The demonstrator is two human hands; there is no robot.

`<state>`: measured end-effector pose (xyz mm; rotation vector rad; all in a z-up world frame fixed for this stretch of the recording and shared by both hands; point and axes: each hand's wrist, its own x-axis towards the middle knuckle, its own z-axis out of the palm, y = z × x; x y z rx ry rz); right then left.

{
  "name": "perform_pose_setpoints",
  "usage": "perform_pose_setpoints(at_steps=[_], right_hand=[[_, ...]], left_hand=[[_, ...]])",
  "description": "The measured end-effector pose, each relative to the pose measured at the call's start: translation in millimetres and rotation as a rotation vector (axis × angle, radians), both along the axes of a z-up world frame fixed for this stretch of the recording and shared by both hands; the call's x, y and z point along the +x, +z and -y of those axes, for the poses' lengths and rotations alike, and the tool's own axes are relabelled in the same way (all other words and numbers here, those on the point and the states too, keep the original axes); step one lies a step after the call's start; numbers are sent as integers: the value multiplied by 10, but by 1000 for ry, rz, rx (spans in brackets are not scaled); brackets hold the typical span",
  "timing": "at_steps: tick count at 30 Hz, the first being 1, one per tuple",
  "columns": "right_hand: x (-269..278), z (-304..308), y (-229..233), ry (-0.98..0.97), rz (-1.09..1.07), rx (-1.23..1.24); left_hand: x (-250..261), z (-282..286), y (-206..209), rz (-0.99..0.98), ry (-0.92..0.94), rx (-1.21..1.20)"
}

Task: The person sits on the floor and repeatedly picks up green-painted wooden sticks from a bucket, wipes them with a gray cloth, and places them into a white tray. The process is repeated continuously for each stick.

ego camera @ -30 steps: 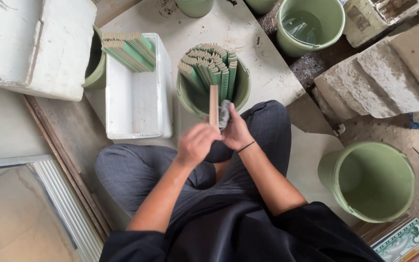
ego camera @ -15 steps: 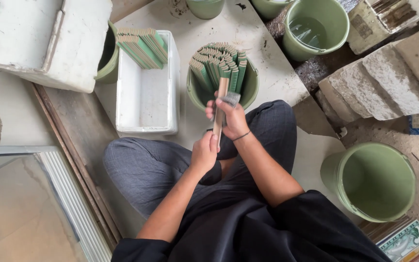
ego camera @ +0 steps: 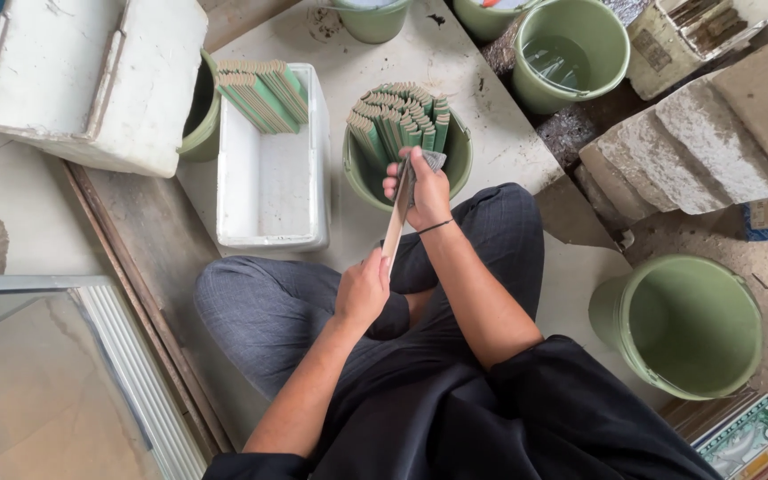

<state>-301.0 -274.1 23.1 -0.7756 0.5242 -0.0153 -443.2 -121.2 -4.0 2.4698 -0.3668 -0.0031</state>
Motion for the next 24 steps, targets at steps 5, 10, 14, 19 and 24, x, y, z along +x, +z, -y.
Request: perform_pose_setpoints(at_steps=[5,10,14,19,24], right_hand=[[22,107,-195,-76,73,-95],[20,85,-228,-139,-20,-200],[-38,15,-209,-115,13,-129],[-357,-224,-105,-9,119,-140],[-407,-144,-20,107,165,-23]], left_hand=[[-102,7,-185,-39,2,-56],[-105,58,-237,-14,16,-80],[-64,80,-269,19,27,-71],[47,180,-234,136,84,-38],[34,157,-348,207,115,-76]])
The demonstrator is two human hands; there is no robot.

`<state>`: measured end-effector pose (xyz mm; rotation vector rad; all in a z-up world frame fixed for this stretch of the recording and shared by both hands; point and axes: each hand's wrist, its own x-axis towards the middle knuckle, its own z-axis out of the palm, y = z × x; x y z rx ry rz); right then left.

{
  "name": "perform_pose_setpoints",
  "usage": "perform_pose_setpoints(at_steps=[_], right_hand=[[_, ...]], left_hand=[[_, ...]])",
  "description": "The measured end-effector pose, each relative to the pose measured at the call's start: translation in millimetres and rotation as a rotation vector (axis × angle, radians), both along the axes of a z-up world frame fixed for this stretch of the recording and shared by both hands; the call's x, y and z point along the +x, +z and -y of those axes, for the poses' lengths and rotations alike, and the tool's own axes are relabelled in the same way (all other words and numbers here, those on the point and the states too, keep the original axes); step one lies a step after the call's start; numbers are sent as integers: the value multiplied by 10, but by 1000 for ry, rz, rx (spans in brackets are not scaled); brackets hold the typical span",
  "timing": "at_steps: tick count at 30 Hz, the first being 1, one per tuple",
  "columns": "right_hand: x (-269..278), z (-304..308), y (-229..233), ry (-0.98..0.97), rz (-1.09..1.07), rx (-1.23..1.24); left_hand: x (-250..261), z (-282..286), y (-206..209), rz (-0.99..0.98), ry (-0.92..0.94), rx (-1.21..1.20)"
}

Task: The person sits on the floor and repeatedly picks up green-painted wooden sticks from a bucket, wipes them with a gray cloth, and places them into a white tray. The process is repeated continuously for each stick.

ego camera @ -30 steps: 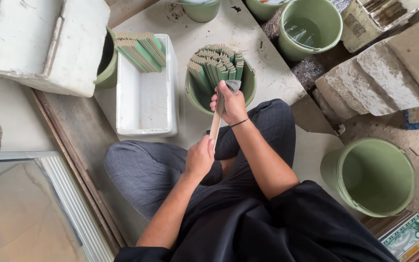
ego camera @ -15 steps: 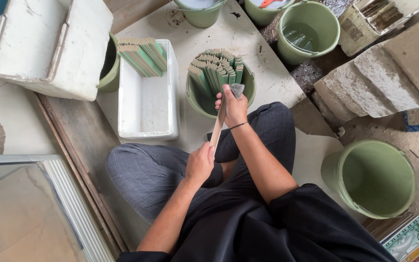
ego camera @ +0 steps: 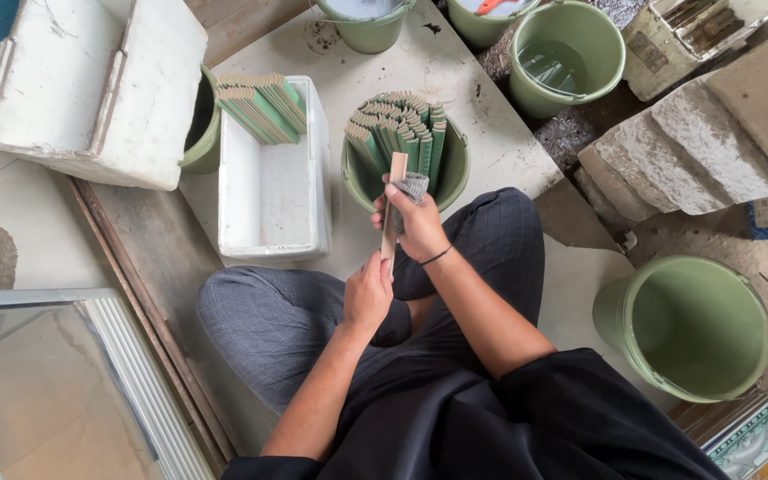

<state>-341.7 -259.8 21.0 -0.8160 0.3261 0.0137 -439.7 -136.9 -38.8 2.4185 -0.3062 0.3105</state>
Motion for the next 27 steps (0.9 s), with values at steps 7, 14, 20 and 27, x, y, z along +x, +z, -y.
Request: perform_pose_setpoints(at_steps=[7,14,20,27], right_hand=[[-151,-48,283,57,33,57],[-262,191,304,188,116,-374],[-606,41,465,473,185,-487],[-662,29,737,475,267,-774]], left_hand=[[210,89,417,43,-16,-106],[519,-143,1151,-269,12,-201],[883,-147,1362,-410,2,-693],[1029,-70,1430,-389,229,-1537]])
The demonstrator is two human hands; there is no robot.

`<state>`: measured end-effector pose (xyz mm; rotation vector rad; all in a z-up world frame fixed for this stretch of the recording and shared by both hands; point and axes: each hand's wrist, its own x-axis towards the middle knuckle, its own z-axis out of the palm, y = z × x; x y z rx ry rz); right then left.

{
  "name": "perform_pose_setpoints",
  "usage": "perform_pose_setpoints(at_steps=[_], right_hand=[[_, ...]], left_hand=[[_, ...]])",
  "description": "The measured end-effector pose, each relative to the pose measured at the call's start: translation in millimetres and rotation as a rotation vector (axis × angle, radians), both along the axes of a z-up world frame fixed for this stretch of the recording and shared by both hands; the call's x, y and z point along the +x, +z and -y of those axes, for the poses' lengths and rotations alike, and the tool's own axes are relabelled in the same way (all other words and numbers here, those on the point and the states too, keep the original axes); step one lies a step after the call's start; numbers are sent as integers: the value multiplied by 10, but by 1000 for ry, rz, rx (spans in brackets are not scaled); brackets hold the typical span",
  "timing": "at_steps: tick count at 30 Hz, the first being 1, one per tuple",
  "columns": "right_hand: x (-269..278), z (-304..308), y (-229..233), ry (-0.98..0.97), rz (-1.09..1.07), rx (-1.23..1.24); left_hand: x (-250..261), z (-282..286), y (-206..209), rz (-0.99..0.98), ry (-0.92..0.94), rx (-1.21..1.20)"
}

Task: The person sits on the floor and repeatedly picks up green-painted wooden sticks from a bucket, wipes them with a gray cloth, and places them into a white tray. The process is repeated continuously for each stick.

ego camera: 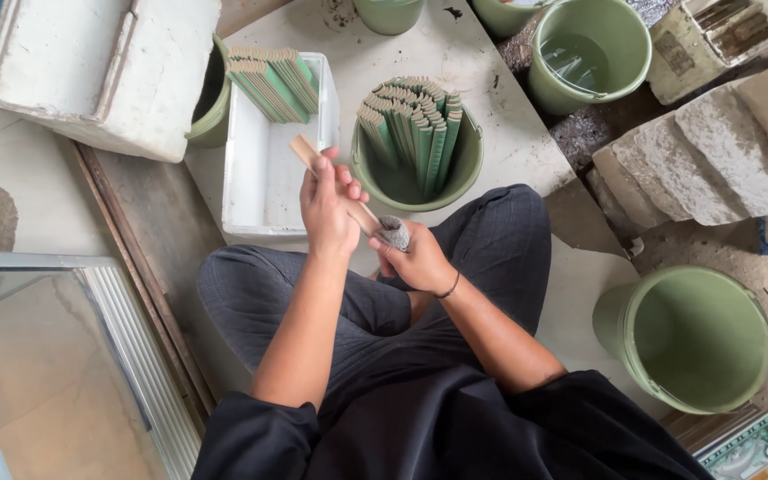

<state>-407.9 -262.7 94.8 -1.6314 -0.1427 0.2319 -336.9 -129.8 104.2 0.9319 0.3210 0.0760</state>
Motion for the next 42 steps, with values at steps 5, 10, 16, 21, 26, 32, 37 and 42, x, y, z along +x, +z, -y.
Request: perform_pose_setpoints(at_steps=[5,10,16,21,26,32,37,42], right_hand=[[12,9,-433,-109,232,-333],[-35,-147,-444,-40,303,-332],[101,-82,-592,35,381,-500],[183,119,-821,-43,168,-380],[258,81,-1146,-107,186,-370],[378,-11,-1020,-13,107,-324],[453,-31,-1046,-10,74,-302],[442,-44,-1111,-11,51,-300]], left_hand=[[-49,-91,-77,-92,111,159],[-61,-229,-29,-111,265,182],[222,-489,-371,-84,252,151],[530,-909,107,226,103,1163],[1489,-1340,-276,260,-147,1348],[2197,-1336,-1441,80,57,1477],[2462,-1221,-2087,9,142,1483],[2465,-1086,-2088,64,319,1550]])
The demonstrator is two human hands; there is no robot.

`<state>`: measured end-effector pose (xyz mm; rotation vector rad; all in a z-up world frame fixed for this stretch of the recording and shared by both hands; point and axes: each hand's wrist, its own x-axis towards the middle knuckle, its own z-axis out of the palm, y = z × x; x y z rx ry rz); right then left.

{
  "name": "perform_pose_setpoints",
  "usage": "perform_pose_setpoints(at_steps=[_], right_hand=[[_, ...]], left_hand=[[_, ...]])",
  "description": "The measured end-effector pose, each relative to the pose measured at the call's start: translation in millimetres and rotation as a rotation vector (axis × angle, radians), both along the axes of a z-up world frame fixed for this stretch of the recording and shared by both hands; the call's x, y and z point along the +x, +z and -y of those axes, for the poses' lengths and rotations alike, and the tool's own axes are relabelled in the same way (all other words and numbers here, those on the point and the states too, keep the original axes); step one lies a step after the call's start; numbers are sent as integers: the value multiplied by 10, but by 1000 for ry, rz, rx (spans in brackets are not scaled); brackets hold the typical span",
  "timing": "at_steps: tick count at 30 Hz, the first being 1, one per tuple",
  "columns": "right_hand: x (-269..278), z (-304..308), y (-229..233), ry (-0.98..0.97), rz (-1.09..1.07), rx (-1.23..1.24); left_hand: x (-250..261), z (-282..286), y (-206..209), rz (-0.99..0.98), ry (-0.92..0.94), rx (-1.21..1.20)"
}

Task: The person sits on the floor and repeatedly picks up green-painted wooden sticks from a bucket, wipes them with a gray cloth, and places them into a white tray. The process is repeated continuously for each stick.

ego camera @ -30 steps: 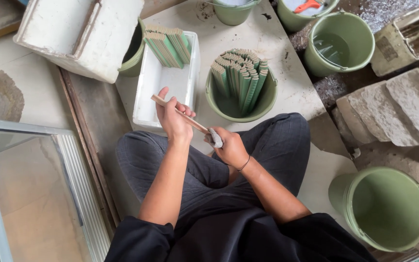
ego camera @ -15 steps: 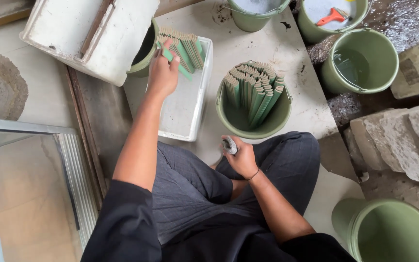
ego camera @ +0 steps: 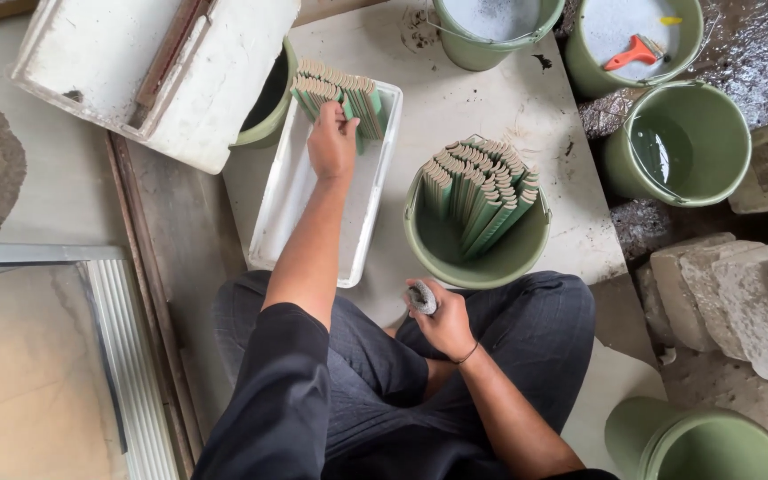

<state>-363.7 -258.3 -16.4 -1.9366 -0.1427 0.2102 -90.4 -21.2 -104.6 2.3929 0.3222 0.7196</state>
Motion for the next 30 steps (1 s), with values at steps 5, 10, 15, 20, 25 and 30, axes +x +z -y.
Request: perform_pose_setpoints(at_steps=[5,10,15,20,25,30], right_hand=[[5,-17,5,-7,-1,18],[-3,-16,-6,-18,17,26],[-3,-8,13,-9,33,38],[-19,-9,62,-14,44,31],[-37,6,1,-19,80,33],[-78,26,-150,-40,31,-63]], left_hand=[[96,52,-157,151,85,-118],[49,24,24,33,258,-36],[63,-74,26,-195,244,-124],[33,-134,95,92,24,138],[-91,99,703,240,-264,636],[38,199,593,-374,-364,1003]])
